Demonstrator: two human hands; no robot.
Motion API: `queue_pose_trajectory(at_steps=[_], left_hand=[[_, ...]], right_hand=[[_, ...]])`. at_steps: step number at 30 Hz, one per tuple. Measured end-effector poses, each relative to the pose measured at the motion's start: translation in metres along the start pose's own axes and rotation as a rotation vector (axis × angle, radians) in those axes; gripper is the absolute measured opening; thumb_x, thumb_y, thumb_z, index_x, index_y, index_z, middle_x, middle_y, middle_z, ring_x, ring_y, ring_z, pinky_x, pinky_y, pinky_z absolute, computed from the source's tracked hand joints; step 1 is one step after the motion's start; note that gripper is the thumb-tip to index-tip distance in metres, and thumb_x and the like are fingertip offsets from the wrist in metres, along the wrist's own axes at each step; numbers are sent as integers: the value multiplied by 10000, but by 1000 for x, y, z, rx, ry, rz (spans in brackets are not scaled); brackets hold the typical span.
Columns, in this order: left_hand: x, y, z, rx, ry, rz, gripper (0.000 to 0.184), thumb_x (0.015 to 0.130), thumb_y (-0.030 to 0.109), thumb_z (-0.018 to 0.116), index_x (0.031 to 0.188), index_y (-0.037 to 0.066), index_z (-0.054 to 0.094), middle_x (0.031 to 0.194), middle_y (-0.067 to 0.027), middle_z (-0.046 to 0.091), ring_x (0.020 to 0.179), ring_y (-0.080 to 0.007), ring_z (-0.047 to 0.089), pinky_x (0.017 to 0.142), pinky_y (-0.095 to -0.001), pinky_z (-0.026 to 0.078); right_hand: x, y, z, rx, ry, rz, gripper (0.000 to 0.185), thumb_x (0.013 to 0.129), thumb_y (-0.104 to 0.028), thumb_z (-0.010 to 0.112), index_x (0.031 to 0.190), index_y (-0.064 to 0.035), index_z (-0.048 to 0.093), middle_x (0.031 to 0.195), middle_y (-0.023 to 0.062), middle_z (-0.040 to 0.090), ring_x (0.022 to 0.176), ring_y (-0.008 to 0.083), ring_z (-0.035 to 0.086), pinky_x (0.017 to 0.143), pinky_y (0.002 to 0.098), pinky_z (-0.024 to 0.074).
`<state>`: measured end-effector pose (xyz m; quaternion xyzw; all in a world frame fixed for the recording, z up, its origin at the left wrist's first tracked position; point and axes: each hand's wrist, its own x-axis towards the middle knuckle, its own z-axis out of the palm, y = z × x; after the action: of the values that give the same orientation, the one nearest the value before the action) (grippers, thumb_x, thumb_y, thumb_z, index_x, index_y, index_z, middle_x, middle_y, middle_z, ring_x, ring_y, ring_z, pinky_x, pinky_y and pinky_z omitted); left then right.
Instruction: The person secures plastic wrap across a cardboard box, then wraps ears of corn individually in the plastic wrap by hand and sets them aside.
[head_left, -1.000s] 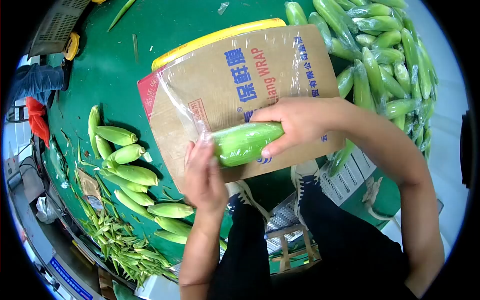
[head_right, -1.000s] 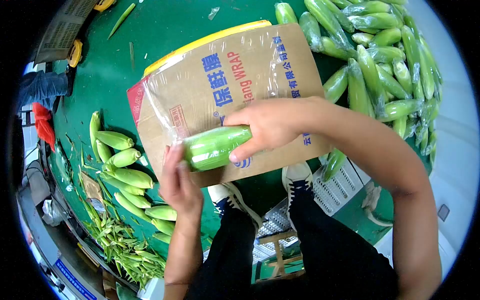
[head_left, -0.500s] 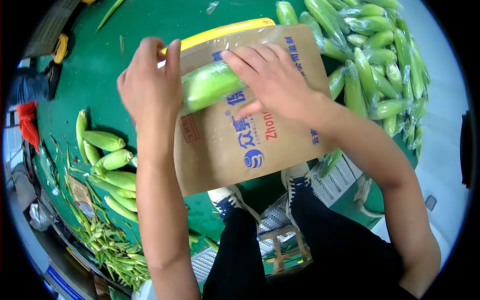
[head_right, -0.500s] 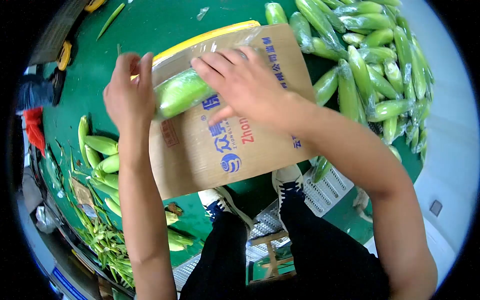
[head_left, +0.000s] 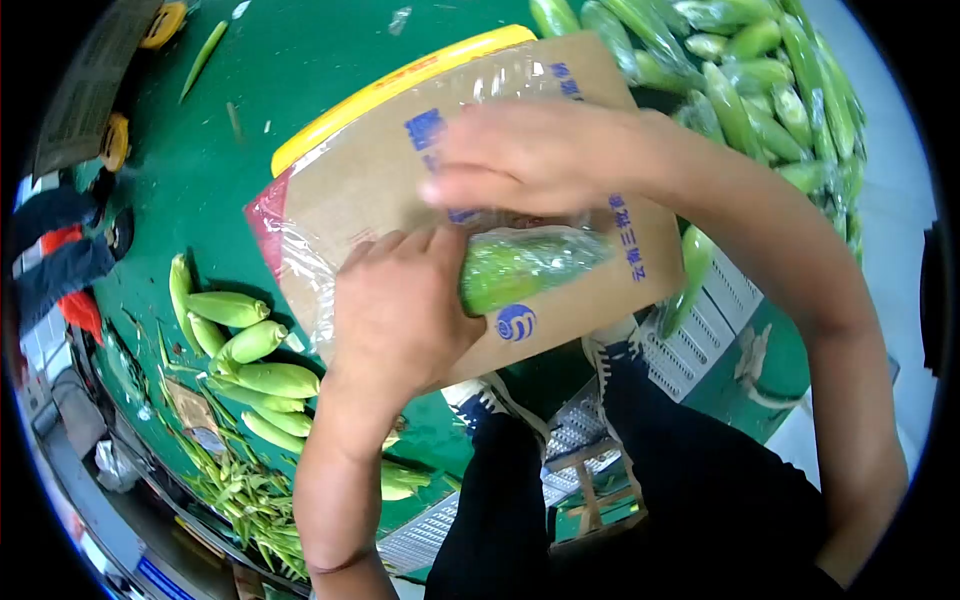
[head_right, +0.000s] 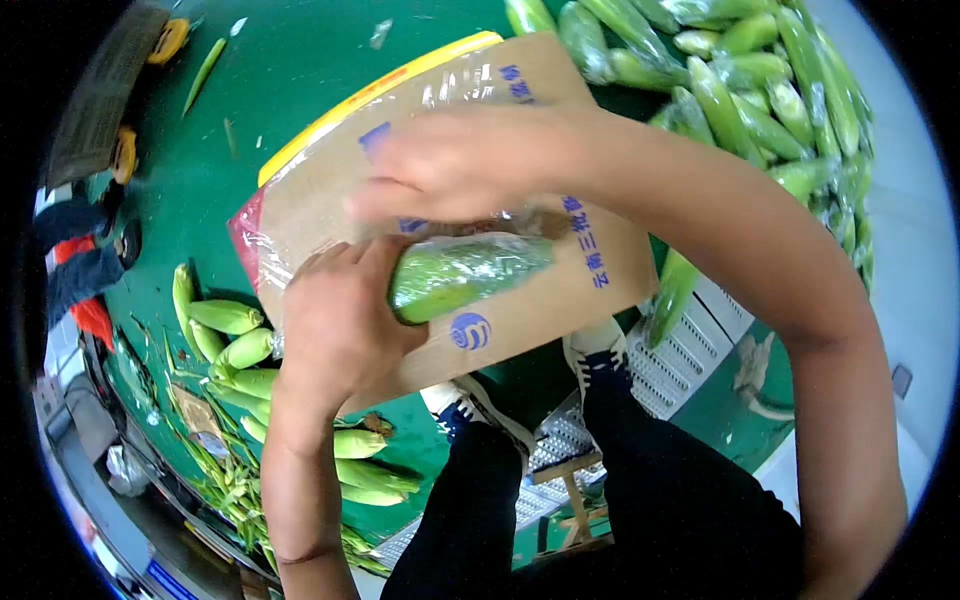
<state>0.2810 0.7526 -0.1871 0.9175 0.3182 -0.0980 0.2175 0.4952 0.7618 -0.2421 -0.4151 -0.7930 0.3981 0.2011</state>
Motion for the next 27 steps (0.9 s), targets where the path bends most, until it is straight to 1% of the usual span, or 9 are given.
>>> queue_pose_trajectory(at_steps=[4, 7, 11, 13, 15, 19, 24, 25, 27], left_hand=[[2, 5, -4, -235, -197, 12, 543, 602, 240, 832, 1098, 64, 699, 942, -207, 707, 928, -416, 679, 832, -478, 547], [-6, 5, 10, -248, -435, 78, 589, 588, 253, 845, 1118, 44, 696, 927, -220, 703, 916, -429, 675, 825, -486, 546], [-50, 41, 46, -461, -1024, 199, 623, 679, 403, 816, 1201, 90, 686, 899, -224, 718, 902, -424, 697, 817, -498, 555], [-93, 58, 97, -414, -1195, 585, 777, 702, 438, 845, 1365, 137, 572, 965, -212, 732, 977, -438, 690, 873, -494, 550], [-98, 52, 105, -650, -1297, 334, 890, 704, 456, 870, 1421, 97, 482, 1128, -235, 688, 1080, -425, 665, 917, -484, 541], [-120, -15, 73, -1282, -728, 88, 978, 704, 353, 891, 1482, 20, 401, 1426, -199, 495, 1252, -340, 589, 1092, -412, 463], [-156, -20, 71, -1991, 378, -176, 294, 889, 211, 739, 1089, 0, 694, 1172, -236, 679, 1258, -395, 612, 1074, -536, 506], [-149, 3, 80, -2099, 773, -554, 333, 934, 187, 683, 1206, 5, 621, 1179, -250, 668, 1211, -391, 632, 1049, -527, 524], [-126, 44, 81, -1697, 1048, -586, 524, 962, 172, 651, 1415, 18, 438, 1222, -248, 651, 1241, -374, 605, 1091, -495, 477]], right_hand=[[18, 24, 52, -748, 35, -321, 583, 1020, -526, 518, 1545, -272, 486, 1640, -30, 411, 1539, 234, 324, 1270, 563, 202], [10, 24, 66, -598, 33, -284, 644, 988, -579, 529, 1564, -299, 456, 1662, -111, 365, 1584, 161, 211, 1288, 598, 47], [10, 25, 66, -571, 19, -261, 689, 979, -607, 526, 1578, -280, 437, 1671, -106, 349, 1580, 144, 217, 1297, 552, 46], [3, 25, 81, -595, 119, -353, 805, 964, -647, 527, 1580, -139, 421, 1666, 13, 361, 1560, 196, 275, 1289, 532, 114], [-43, -30, 87, -268, -28, -213, 970, 914, -731, 555, 1568, -32, 394, 1623, 153, 387, 1530, 272, 324, 1262, 518, 213], [-143, -105, 102, 778, -600, 528, 976, 834, -537, 823, 1505, 18, 383, 1272, 257, 646, 1163, 358, 663, 970, 462, 526], [-152, -123, 132, 762, -108, 687, 653, 836, -352, 860, 1299, -8, 555, 1144, 181, 715, 1078, 288, 709, 925, 385, 548], [-144, -131, 129, 764, -98, 714, 657, 834, -345, 861, 1305, -8, 552, 1143, 178, 715, 1091, 285, 705, 937, 385, 544], [-124, -145, 124, 696, -87, 588, 880, 806, -310, 884, 1475, -14, 395, 1311, 215, 627, 1212, 305, 648, 1007, 411, 515]])
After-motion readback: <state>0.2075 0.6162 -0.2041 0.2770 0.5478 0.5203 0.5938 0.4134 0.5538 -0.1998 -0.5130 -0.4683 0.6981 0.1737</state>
